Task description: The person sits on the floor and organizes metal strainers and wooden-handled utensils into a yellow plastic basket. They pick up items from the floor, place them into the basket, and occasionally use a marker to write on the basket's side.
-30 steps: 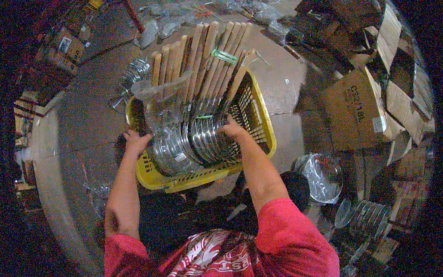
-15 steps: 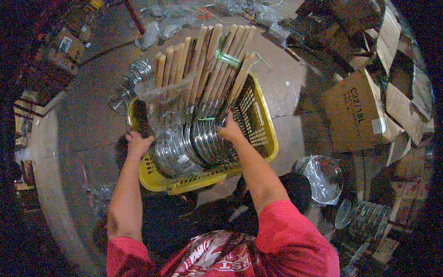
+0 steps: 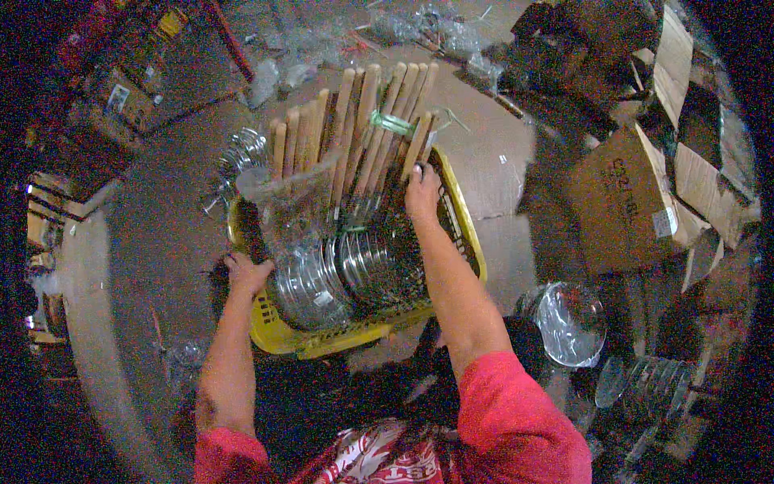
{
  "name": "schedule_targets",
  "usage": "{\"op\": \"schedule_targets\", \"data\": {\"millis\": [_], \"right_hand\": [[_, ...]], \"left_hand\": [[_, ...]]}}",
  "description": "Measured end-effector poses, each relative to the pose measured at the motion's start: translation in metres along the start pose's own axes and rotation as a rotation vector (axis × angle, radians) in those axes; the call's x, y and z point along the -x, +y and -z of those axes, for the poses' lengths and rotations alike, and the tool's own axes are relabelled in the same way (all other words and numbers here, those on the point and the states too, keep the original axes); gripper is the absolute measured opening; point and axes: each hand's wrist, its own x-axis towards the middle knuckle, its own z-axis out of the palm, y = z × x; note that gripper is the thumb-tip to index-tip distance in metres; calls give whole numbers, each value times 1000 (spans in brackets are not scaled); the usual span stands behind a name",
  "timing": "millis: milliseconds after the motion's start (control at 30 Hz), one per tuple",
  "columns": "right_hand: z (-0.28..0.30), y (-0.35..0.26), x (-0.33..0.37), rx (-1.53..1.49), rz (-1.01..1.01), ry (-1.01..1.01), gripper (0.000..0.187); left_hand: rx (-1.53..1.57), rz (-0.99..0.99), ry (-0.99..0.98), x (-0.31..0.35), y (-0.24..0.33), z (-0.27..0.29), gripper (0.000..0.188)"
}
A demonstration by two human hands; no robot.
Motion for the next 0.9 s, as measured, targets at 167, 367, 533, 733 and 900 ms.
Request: {"op": "schedule_targets", "data": {"millis": [167, 367, 533, 733, 900], "right_hand": [[4, 0, -13, 24, -200, -89, 64], [-19, 35, -12, -128, -235, 24, 54], [2, 40, -3, -1035, -737, -556, 65], [19, 20, -2, -892, -638, -550, 67], [7, 44, -12, -958, -642, -641, 74]], "left_hand": [[8, 26, 8, 4, 5, 3, 109], [5, 50, -6, 8, 11, 9, 106], [-13, 29, 7, 1, 1, 3, 109], [-41, 35, 13, -3, -2, -2, 111], [3, 31, 24, 2, 2, 2, 110]]}}
